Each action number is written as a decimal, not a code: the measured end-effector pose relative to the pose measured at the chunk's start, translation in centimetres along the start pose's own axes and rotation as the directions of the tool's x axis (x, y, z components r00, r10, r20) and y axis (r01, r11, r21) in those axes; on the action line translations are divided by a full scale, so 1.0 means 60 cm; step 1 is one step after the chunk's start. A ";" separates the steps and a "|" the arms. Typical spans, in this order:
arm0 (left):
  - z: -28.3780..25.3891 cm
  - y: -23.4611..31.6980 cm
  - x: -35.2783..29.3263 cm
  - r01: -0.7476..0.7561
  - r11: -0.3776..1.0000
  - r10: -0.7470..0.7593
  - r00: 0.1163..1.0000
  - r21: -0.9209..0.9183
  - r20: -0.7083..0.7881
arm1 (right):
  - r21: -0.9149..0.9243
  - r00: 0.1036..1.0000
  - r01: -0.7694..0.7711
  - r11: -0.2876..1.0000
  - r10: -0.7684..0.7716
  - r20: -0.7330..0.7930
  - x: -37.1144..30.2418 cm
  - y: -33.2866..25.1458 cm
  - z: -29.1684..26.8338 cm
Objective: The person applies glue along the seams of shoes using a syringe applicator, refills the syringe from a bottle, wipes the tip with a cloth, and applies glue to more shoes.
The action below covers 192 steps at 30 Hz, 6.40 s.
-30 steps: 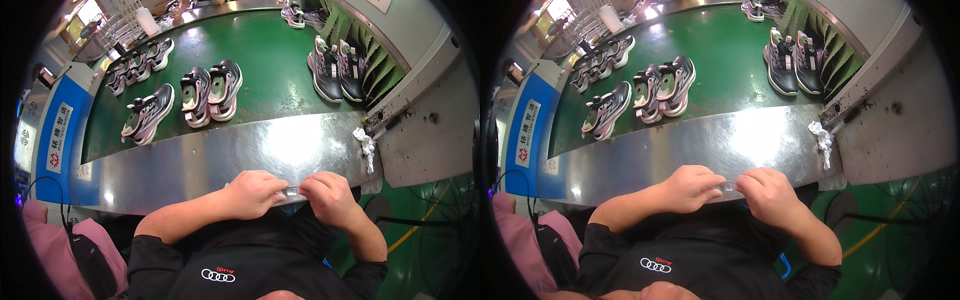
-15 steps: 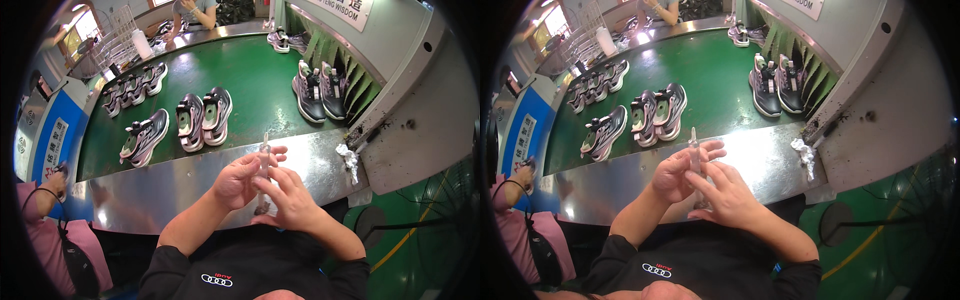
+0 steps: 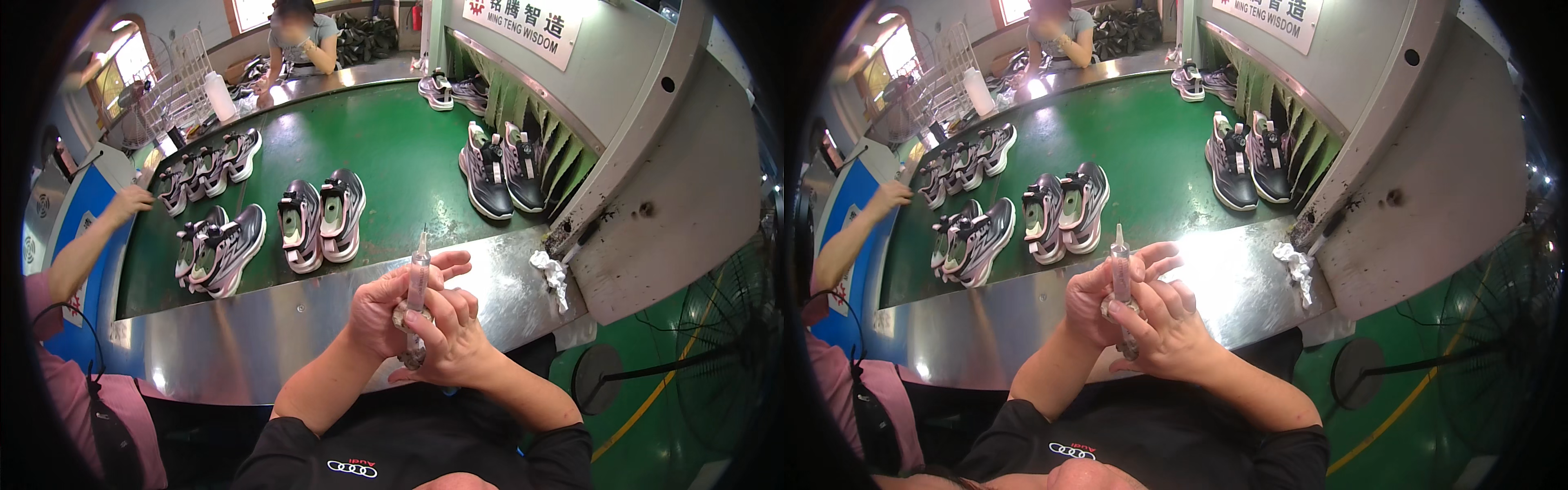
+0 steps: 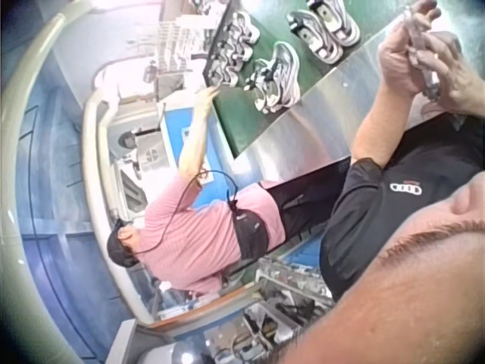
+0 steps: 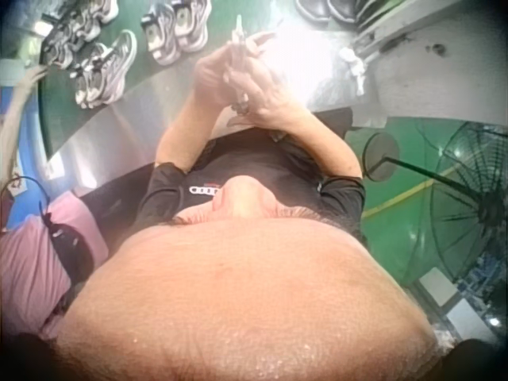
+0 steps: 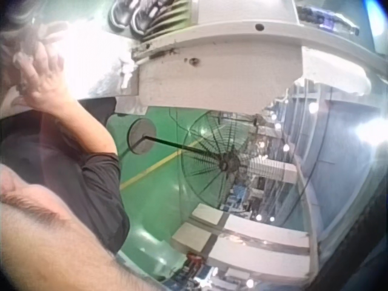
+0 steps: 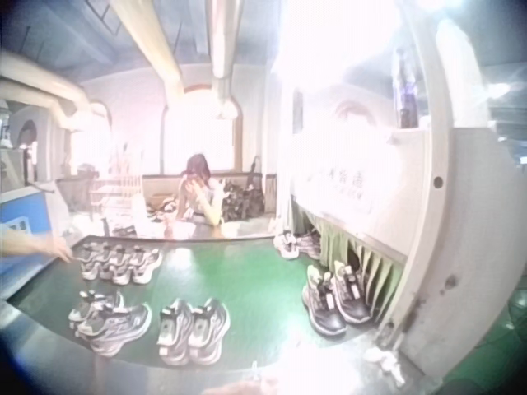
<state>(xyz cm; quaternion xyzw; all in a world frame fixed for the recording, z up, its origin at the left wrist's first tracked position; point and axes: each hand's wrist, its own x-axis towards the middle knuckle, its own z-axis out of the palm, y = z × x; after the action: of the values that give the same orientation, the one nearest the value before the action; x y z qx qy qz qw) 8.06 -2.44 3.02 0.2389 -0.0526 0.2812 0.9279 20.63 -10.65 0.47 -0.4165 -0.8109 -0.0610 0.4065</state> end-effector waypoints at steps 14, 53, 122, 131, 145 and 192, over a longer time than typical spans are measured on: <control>-0.044 0.017 0.016 -0.247 0.859 0.320 0.943 0.449 -0.093 | -0.336 0.994 0.082 0.938 -0.103 -0.043 0.012 0.046 -0.041; -0.306 0.145 0.017 0.206 -0.198 0.712 0.702 0.958 -0.004 | 0.190 0.955 -0.287 0.939 0.295 -0.018 -0.074 0.041 -0.091; -0.094 0.072 -0.125 -0.185 0.871 0.337 0.899 0.456 -0.278 | 0.844 0.890 -0.194 -0.501 0.272 0.366 -0.034 -0.018 -0.131; -0.087 0.061 -0.128 -0.274 0.804 0.308 0.951 0.527 0.024 | 0.835 0.870 -0.335 -0.436 0.196 0.452 0.037 -0.048 -0.128; -0.069 0.064 -0.134 -0.272 0.702 0.304 0.950 0.658 0.068 | 0.820 0.822 -0.390 -0.419 0.242 0.515 0.046 -0.058 -0.119; -0.077 0.080 -0.082 -0.097 0.834 0.259 0.938 0.543 -0.230 | 0.846 0.850 -0.224 -0.483 0.328 0.412 -0.090 -0.027 -0.058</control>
<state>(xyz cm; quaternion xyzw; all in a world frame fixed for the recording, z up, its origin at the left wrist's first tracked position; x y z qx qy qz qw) 1.16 0.80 -0.23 0.4316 0.1423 0.4034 0.7942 23.29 -16.62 -0.68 -0.0978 -0.3348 0.7289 0.5890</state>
